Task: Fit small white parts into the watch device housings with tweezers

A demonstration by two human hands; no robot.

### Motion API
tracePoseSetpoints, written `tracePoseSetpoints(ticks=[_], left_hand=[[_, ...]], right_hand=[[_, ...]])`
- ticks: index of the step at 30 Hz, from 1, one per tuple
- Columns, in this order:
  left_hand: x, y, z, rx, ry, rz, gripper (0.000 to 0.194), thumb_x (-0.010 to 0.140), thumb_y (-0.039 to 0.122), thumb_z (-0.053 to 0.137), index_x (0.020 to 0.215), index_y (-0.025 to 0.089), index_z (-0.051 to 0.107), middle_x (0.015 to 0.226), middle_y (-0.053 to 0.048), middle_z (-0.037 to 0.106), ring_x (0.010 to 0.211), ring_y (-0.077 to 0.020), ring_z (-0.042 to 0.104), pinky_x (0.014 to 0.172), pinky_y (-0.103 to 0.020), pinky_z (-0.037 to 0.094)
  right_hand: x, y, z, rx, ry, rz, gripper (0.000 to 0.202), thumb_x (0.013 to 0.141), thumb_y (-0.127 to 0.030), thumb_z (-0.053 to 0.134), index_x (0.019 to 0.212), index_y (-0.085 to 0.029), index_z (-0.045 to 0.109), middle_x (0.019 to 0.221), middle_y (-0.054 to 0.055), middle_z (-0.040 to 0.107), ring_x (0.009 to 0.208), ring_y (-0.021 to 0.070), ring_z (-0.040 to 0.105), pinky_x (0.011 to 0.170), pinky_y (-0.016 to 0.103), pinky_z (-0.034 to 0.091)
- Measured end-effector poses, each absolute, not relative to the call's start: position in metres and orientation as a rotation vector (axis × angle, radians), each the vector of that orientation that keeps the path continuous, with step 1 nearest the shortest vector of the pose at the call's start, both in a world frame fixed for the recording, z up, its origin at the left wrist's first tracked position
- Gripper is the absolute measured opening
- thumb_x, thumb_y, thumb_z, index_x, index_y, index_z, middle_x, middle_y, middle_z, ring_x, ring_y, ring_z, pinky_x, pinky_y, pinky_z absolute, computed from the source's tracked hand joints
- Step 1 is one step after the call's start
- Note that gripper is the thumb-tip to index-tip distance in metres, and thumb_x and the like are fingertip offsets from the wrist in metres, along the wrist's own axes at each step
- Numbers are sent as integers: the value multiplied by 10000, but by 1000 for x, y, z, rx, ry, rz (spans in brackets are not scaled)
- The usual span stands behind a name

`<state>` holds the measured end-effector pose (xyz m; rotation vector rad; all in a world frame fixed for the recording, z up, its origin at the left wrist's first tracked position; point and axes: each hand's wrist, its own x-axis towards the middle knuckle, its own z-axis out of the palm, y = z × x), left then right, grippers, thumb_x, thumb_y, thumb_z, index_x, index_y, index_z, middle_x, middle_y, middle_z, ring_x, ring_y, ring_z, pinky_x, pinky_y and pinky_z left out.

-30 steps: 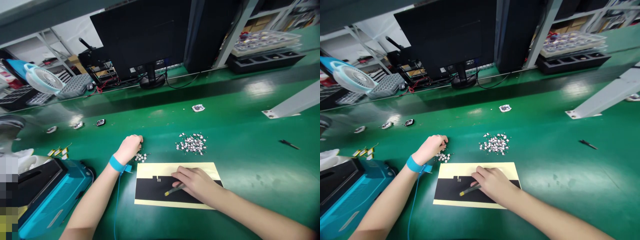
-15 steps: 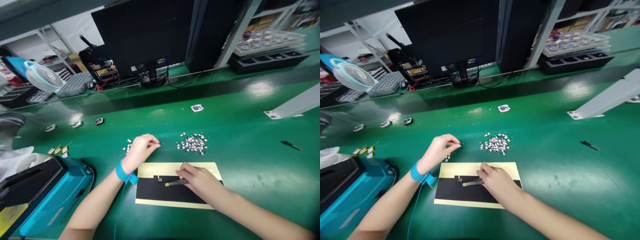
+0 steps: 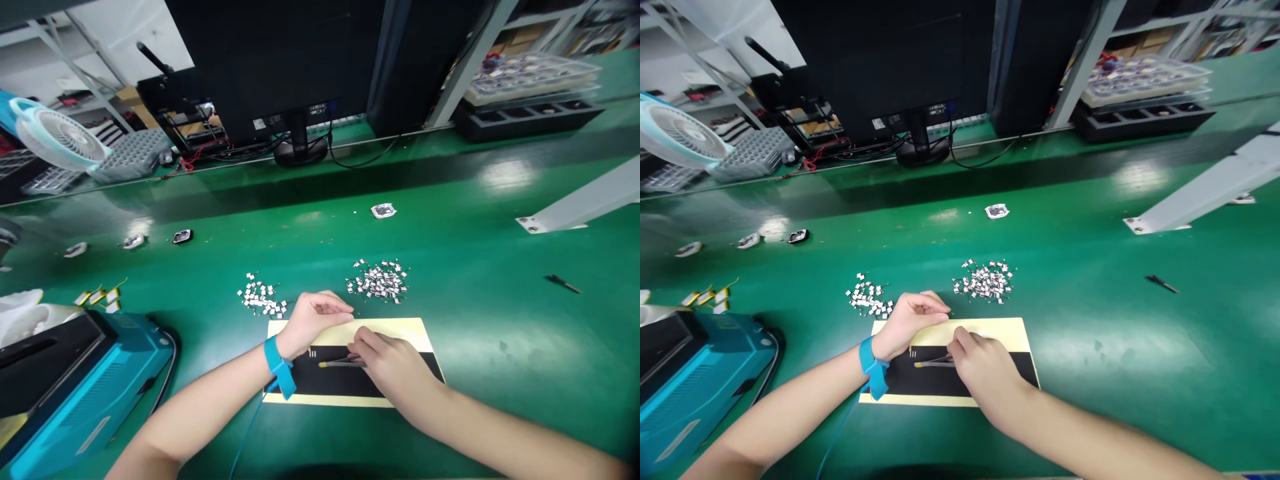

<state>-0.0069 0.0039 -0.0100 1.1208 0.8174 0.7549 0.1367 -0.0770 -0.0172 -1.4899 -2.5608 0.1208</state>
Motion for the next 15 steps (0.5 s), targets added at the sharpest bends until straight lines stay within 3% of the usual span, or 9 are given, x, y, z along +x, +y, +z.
tracePoseSetpoints(ticks=[7,15], left_hand=[[-6,5,-11,1155,872,787,109,583,201,721,659,140,673,710,-2,510,626,-76,505,580,-202,413],[-7,6,-13,1172,920,734,189,641,201,680,825,161,680,838,-16,496,700,-78,517,671,-212,435]], right_hand=[[140,-72,-10,-1635,-2407,499,206,631,25,619,739,-150,610,744,3,593,595,160,595,501,238,413],[145,-61,-7,-1685,-2113,877,111,670,-127,696,665,-151,588,669,-11,551,538,132,517,503,227,340]])
